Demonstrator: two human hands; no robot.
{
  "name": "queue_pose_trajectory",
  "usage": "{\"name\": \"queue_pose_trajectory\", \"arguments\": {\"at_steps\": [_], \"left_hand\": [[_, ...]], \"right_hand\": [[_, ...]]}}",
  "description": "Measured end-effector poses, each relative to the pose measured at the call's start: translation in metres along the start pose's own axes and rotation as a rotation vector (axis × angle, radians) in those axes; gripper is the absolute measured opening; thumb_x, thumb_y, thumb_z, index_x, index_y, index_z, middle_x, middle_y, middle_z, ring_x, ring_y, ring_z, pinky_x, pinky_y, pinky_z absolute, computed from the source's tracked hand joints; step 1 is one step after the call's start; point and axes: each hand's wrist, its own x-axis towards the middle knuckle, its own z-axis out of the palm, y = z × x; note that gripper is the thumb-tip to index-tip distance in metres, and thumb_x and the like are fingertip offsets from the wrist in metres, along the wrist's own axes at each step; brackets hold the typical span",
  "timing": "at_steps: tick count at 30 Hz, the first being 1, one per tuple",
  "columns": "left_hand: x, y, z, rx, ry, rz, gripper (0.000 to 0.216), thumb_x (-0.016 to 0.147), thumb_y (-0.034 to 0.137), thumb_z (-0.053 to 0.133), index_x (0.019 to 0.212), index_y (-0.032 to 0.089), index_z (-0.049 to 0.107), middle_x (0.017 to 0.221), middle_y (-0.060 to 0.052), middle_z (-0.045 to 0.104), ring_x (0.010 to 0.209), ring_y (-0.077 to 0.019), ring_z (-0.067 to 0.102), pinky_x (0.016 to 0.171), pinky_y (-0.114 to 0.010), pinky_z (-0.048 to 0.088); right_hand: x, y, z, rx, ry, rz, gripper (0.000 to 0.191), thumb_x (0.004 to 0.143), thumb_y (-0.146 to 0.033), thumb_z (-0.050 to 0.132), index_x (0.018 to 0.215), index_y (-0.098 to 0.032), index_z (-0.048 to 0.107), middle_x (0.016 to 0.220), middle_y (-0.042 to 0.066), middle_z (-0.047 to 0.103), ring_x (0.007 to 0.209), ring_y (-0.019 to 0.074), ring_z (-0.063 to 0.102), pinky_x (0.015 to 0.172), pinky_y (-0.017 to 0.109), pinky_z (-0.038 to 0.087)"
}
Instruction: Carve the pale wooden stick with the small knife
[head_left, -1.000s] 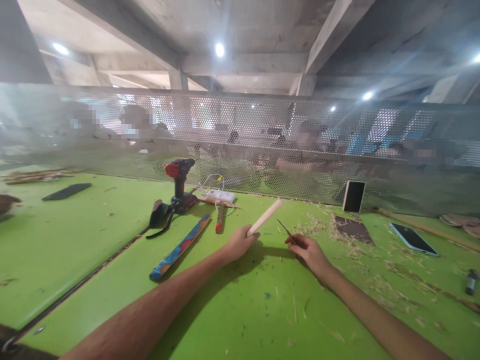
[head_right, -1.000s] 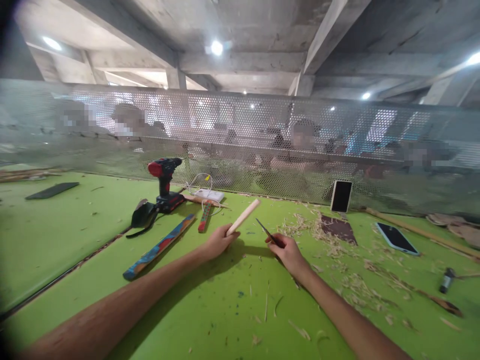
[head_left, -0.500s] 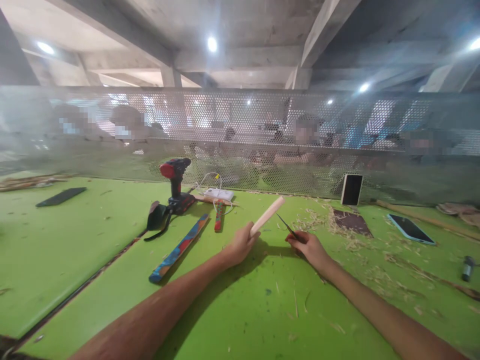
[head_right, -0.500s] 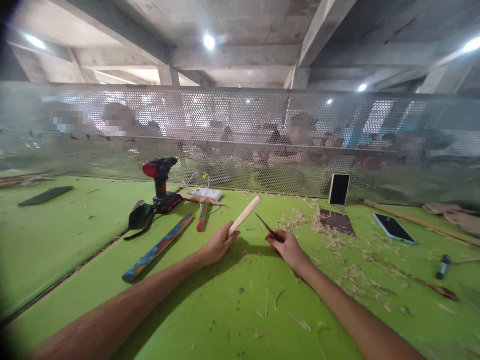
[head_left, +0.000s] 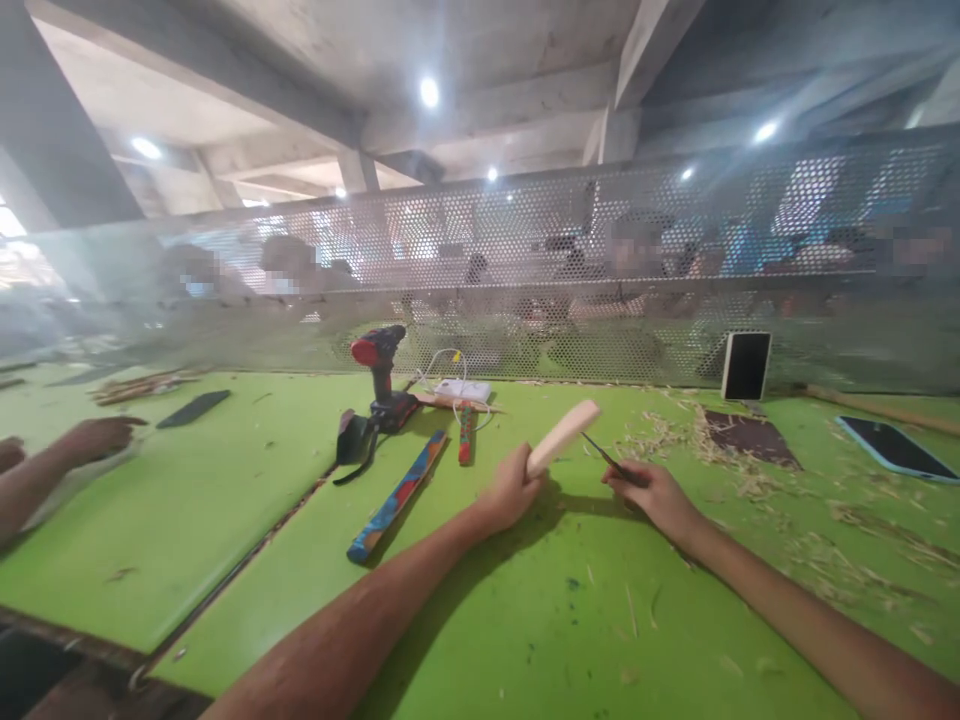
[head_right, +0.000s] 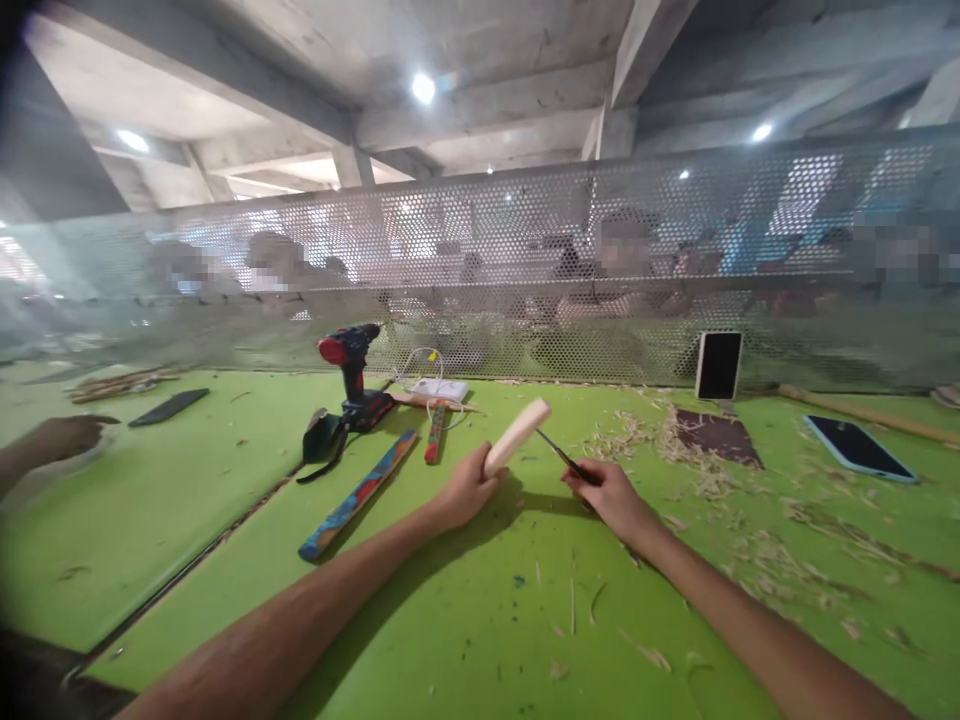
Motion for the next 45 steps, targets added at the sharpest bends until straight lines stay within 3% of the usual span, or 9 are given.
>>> {"name": "queue_pose_trajectory", "arguments": {"at_steps": [3,10,17,22,25,32,39,45], "left_hand": [[0.003,0.0,-0.001,-0.028,0.046,-0.036,0.024,0.097,0.023,0.062,0.087,0.028,0.041,0.078,0.002,0.055,0.071,-0.02,0.054,0.065,-0.031,0.039],[0.003,-0.007,0.003,0.044,0.007,0.091,0.024,0.096,0.014,0.061,0.084,0.025,0.044,0.074,0.004,0.054,0.069,-0.0179,0.052,0.065,-0.029,0.034],[0.001,-0.003,-0.001,0.016,0.114,0.047,0.018,0.098,0.019,0.058,0.088,0.026,0.044,0.081,0.002,0.055,0.071,-0.0179,0.053,0.064,-0.028,0.038],[-0.003,-0.006,0.003,0.166,-0.013,0.177,0.026,0.088,0.01,0.062,0.081,0.025,0.042,0.084,0.001,0.057,0.076,-0.0179,0.053,0.067,-0.028,0.036],[-0.005,-0.008,0.005,0.205,-0.079,0.259,0.026,0.083,0.013,0.069,0.083,0.024,0.046,0.091,-0.001,0.06,0.077,-0.018,0.054,0.067,-0.029,0.036],[-0.002,-0.005,-0.003,-0.075,0.081,0.073,0.016,0.097,0.032,0.058,0.087,0.025,0.048,0.078,0.003,0.052,0.071,-0.0182,0.052,0.063,-0.027,0.041],[-0.004,0.001,-0.006,-0.099,0.143,0.253,0.017,0.093,0.034,0.064,0.085,0.022,0.056,0.093,-0.002,0.056,0.082,-0.0202,0.055,0.075,-0.031,0.047],[-0.01,0.001,0.001,0.022,-0.049,0.284,0.013,0.093,0.03,0.061,0.086,0.023,0.053,0.093,-0.002,0.056,0.079,-0.0195,0.053,0.072,-0.031,0.042]], "right_hand": [[0.002,0.0,-0.001,-0.022,-0.002,-0.006,0.04,0.072,-0.06,0.078,0.081,-0.021,0.079,0.077,0.006,0.072,0.072,0.0225,0.057,0.066,0.036,0.041],[0.001,0.0,0.002,-0.011,-0.009,-0.03,0.025,0.078,-0.045,0.074,0.083,-0.021,0.079,0.076,0.005,0.071,0.071,0.021,0.056,0.069,0.035,0.041],[0.006,0.009,0.005,0.072,0.003,0.009,0.03,0.075,-0.049,0.08,0.084,-0.02,0.078,0.075,0.003,0.07,0.067,0.0192,0.056,0.066,0.034,0.041],[0.006,0.013,0.006,0.07,-0.005,-0.033,0.034,0.077,-0.053,0.083,0.08,-0.019,0.078,0.065,0.001,0.064,0.062,0.0178,0.051,0.062,0.033,0.038],[0.004,0.013,0.006,0.06,-0.022,-0.049,0.033,0.075,-0.051,0.086,0.076,-0.019,0.076,0.066,0.004,0.066,0.065,0.0199,0.053,0.06,0.034,0.039],[0.004,0.011,0.006,0.014,-0.037,-0.022,0.034,0.08,-0.054,0.077,0.086,-0.02,0.078,0.07,0.001,0.065,0.063,0.0166,0.05,0.062,0.031,0.036],[0.004,0.012,0.005,0.093,-0.018,-0.066,0.045,0.076,-0.065,0.082,0.087,-0.021,0.08,0.068,0.0,0.061,0.061,0.0161,0.047,0.061,0.032,0.034],[0.001,0.014,0.008,0.084,-0.036,-0.076,0.054,0.078,-0.075,0.082,0.084,-0.022,0.078,0.07,0.004,0.063,0.063,0.0183,0.047,0.06,0.037,0.033]]}}
